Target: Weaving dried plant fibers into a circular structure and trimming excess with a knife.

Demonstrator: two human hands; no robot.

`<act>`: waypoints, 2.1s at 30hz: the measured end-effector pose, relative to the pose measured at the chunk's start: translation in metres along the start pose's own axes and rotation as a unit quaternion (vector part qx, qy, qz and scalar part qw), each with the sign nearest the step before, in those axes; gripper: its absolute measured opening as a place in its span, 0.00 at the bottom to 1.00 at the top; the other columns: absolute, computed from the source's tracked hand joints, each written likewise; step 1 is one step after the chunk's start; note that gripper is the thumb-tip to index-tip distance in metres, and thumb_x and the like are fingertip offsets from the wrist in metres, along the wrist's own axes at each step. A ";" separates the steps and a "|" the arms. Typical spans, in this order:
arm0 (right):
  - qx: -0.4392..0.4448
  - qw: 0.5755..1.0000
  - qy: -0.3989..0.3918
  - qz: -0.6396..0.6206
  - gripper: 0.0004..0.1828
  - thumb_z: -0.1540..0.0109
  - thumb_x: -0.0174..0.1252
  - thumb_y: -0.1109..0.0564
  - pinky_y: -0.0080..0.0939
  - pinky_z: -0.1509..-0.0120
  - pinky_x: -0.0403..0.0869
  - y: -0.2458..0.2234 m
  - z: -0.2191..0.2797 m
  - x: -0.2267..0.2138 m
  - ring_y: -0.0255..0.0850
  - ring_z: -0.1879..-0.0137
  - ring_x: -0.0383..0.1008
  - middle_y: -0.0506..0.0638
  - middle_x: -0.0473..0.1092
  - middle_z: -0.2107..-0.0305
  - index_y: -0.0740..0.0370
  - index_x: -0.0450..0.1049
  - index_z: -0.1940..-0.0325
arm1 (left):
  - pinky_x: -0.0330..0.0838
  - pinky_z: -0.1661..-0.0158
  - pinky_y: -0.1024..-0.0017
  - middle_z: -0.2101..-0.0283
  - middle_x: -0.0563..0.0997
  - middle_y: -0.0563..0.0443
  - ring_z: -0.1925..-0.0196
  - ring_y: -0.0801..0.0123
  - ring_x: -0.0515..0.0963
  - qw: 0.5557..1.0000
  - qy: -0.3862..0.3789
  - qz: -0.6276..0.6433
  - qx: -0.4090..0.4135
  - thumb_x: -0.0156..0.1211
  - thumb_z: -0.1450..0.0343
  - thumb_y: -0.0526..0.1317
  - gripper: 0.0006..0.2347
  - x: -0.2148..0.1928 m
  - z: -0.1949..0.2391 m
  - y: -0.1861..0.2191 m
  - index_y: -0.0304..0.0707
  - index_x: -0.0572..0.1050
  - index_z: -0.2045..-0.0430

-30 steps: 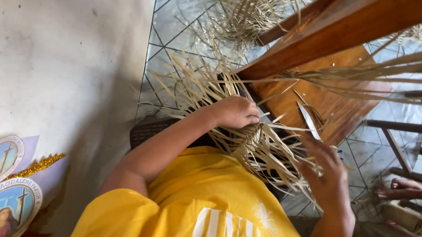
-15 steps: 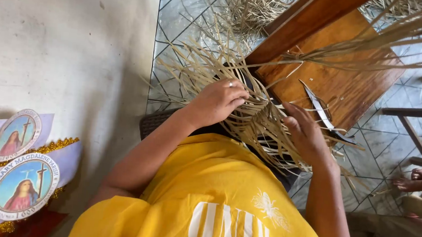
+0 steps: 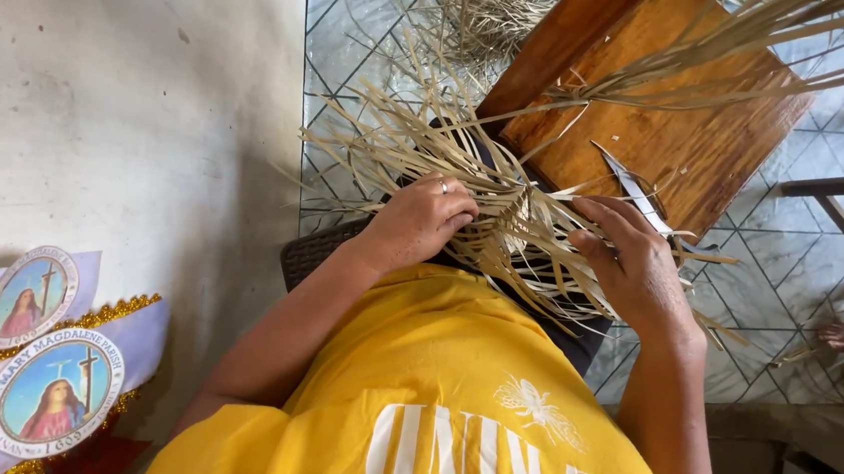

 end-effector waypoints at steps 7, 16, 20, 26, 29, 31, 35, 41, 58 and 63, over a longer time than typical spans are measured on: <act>-0.095 0.987 0.126 0.004 0.14 0.31 0.65 0.64 0.68 0.42 0.76 -0.015 0.007 0.001 0.68 0.45 0.78 0.67 0.75 0.49 0.69 0.79 0.41 | 0.81 0.48 0.57 0.58 0.82 0.45 0.51 0.51 0.83 0.999 -0.020 0.023 -0.014 0.52 0.18 0.38 0.07 0.008 -0.012 0.002 0.39 0.79 0.53; -0.099 0.985 0.140 -0.034 0.07 0.38 0.69 0.63 0.47 0.50 0.80 -0.031 0.027 0.023 0.49 0.54 0.84 0.52 0.81 0.57 0.60 0.85 0.56 | 0.82 0.50 0.57 0.59 0.86 0.44 0.53 0.51 0.85 0.996 -0.086 -0.018 -0.027 0.51 0.19 0.42 0.10 0.029 -0.018 -0.004 0.41 0.80 0.53; -0.054 0.996 0.062 -0.022 0.08 0.36 0.66 0.60 0.54 0.47 0.79 -0.021 0.028 0.037 0.57 0.49 0.82 0.58 0.80 0.56 0.62 0.84 0.53 | 0.81 0.59 0.52 0.69 0.85 0.43 0.63 0.45 0.85 0.991 -0.101 -0.013 -0.087 0.47 0.19 0.51 0.17 0.035 -0.020 -0.005 0.41 0.80 0.64; 0.086 0.994 -0.062 -0.027 0.17 0.33 0.59 0.56 0.67 0.42 0.76 0.005 0.047 0.066 0.69 0.45 0.78 0.69 0.78 0.53 0.69 0.79 0.44 | 0.79 0.65 0.52 0.75 0.82 0.40 0.70 0.43 0.84 0.983 -0.145 -0.005 -0.109 0.49 0.20 0.57 0.21 0.031 -0.020 0.006 0.40 0.78 0.72; 0.087 0.991 -0.065 -0.076 0.18 0.34 0.60 0.56 0.70 0.43 0.75 0.016 0.058 0.060 0.72 0.46 0.78 0.71 0.78 0.55 0.70 0.79 0.44 | 0.78 0.67 0.56 0.78 0.79 0.42 0.72 0.47 0.82 0.981 -0.172 0.014 -0.092 0.53 0.21 0.55 0.20 0.035 -0.015 0.001 0.39 0.74 0.76; 0.059 0.989 -0.056 -0.120 0.17 0.35 0.61 0.57 0.71 0.43 0.75 0.027 0.067 0.040 0.73 0.47 0.78 0.72 0.79 0.56 0.70 0.79 0.45 | 0.76 0.68 0.59 0.81 0.76 0.43 0.73 0.48 0.81 0.980 -0.187 0.010 -0.073 0.54 0.21 0.53 0.20 0.037 -0.014 -0.002 0.40 0.70 0.80; 0.030 0.929 0.103 -0.353 0.11 0.34 0.62 0.59 0.49 0.46 0.83 0.086 0.089 -0.035 0.51 0.51 0.85 0.58 0.82 0.57 0.60 0.83 0.48 | 0.69 0.72 0.61 0.79 0.75 0.48 0.75 0.55 0.79 0.980 -0.191 0.000 -0.053 0.55 0.21 0.50 0.17 0.054 -0.006 -0.014 0.41 0.72 0.78; 0.319 0.920 0.226 0.025 0.15 0.36 0.69 0.58 0.53 0.46 0.76 0.337 0.108 -0.012 0.53 0.50 0.78 0.57 0.78 0.58 0.57 0.82 0.45 | 0.70 0.71 0.61 0.78 0.75 0.46 0.74 0.54 0.79 0.990 -0.133 -0.031 -0.031 0.50 0.19 0.54 0.19 0.052 -0.005 -0.009 0.40 0.72 0.74; 0.370 0.901 0.073 0.214 0.18 0.40 0.67 0.42 0.56 0.40 0.79 0.445 0.091 0.030 0.57 0.48 0.81 0.45 0.75 0.53 0.33 0.82 0.45 | 0.81 0.64 0.59 0.75 0.78 0.41 0.70 0.49 0.83 0.998 -0.012 -0.059 0.026 0.58 0.24 0.59 0.23 0.060 -0.008 -0.023 0.33 0.78 0.62; 0.350 0.893 0.117 0.258 0.19 0.42 0.72 0.46 0.59 0.45 0.80 0.510 0.060 0.028 0.59 0.51 0.81 0.51 0.75 0.58 0.43 0.84 0.47 | 0.79 0.66 0.60 0.78 0.74 0.45 0.73 0.51 0.81 0.998 -0.016 -0.054 0.016 0.54 0.23 0.60 0.22 0.065 -0.005 -0.033 0.38 0.76 0.67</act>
Point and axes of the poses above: each hand's wrist, its own z-axis away from the middle knuckle, its own x-axis out of the palm, y = z × x, the point moved 4 cm from there along -z, towards the middle knuckle
